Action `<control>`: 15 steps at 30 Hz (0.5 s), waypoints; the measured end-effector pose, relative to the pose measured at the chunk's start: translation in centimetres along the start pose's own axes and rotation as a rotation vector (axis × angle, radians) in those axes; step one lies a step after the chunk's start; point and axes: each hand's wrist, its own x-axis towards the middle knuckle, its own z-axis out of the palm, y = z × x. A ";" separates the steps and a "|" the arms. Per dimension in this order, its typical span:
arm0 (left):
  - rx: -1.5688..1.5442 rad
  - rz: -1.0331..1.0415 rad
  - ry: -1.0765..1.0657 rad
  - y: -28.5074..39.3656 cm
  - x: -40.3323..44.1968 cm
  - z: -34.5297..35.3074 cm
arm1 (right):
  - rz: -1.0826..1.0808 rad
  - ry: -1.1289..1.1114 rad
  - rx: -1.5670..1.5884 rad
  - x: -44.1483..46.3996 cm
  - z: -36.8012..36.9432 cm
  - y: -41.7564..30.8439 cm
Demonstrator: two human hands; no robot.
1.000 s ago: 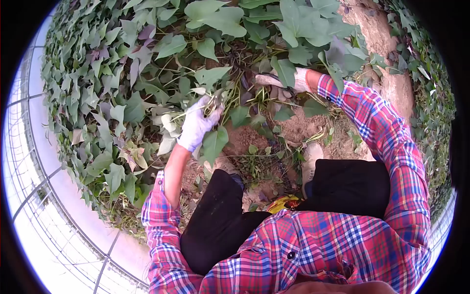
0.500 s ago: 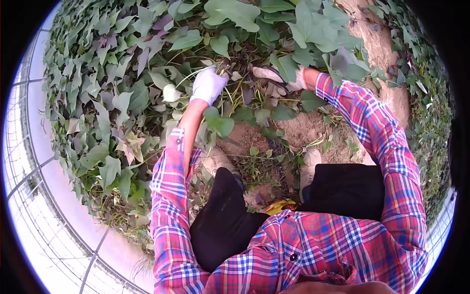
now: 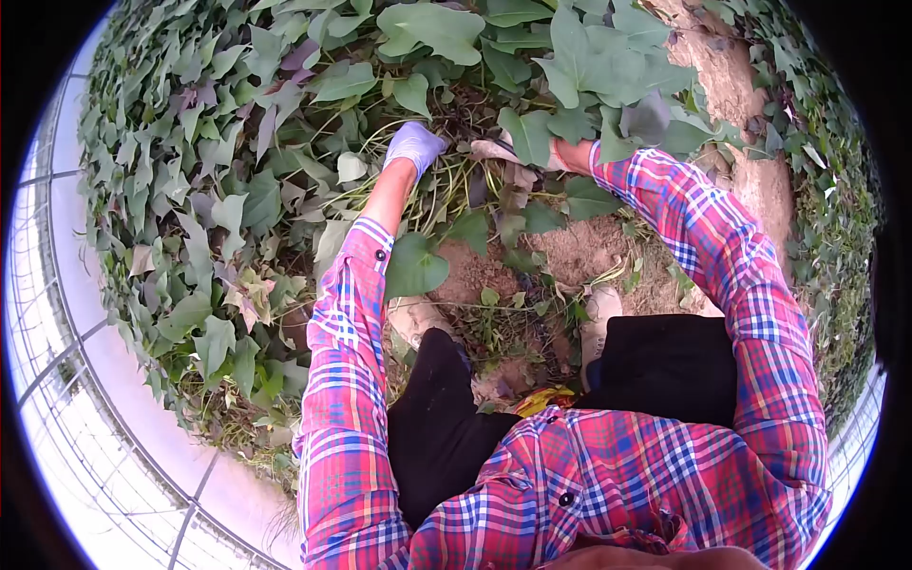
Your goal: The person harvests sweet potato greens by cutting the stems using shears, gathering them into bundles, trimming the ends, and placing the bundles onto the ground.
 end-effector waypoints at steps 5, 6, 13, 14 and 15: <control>0.018 -0.019 -0.009 0.0 -1.7 0.5 | 0.020 0.020 0.118 2.5 0.4 2.4; -0.024 0.011 -0.006 -0.8 -2.4 0.3 | 0.022 0.025 0.140 2.7 0.2 2.6; -0.605 0.000 -0.013 -9.7 -13.6 -7.7 | 0.087 -0.110 -0.625 -2.9 2.9 -7.8; -0.623 -0.055 0.032 -10.7 -15.9 -9.0 | 0.120 -0.106 -0.592 -5.1 3.7 -10.6; -0.683 -0.067 0.166 -11.0 -17.9 -9.8 | 0.120 -0.107 -0.595 -4.9 3.1 -9.7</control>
